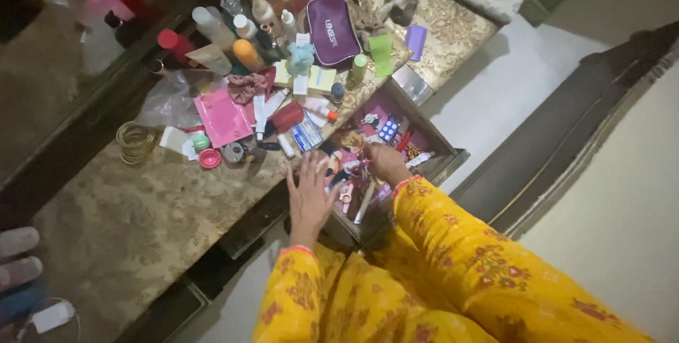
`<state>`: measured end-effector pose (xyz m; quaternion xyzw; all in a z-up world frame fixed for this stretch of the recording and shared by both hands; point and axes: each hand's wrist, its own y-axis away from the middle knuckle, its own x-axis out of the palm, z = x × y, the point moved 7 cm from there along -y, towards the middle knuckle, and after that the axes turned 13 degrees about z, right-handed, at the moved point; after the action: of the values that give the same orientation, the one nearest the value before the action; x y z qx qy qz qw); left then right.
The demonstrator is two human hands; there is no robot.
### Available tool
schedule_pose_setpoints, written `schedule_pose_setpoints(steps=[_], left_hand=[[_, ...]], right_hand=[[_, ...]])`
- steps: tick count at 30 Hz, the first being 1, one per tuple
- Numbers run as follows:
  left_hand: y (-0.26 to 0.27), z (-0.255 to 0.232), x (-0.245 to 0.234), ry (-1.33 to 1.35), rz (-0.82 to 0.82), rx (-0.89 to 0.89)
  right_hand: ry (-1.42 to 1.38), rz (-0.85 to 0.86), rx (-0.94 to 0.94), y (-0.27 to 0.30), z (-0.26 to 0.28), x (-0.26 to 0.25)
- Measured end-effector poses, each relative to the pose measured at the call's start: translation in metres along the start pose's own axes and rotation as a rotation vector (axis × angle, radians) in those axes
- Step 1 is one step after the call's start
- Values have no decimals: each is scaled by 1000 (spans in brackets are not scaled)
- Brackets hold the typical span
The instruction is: The person opens a drawer and sorts through various small items including cosmetics, jewelry, and packets. They pick up and place down multiple objects, moving them between the drawer and the countertop. The person handles bangles, small containers, and paper packets, rearranging them without a clear final arrangement shown.
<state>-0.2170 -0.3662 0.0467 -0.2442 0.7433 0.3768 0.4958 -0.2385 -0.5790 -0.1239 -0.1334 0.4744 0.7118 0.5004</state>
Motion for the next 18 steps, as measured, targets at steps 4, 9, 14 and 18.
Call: schedule_pose_setpoints(steps=[4, 9, 14, 18], left_hand=[[6, -11, 13, 154, -21, -13], [17, -2, 25, 277, -87, -23], [25, 10, 43, 325, 22, -107], [23, 12, 41, 276, 9, -92]], right_hand=[[-14, 87, -4, -33, 10, -2], [92, -248, 16, -64, 16, -3], [189, -211, 150, -69, 13, 15], [282, -332, 121, -57, 4, 21]])
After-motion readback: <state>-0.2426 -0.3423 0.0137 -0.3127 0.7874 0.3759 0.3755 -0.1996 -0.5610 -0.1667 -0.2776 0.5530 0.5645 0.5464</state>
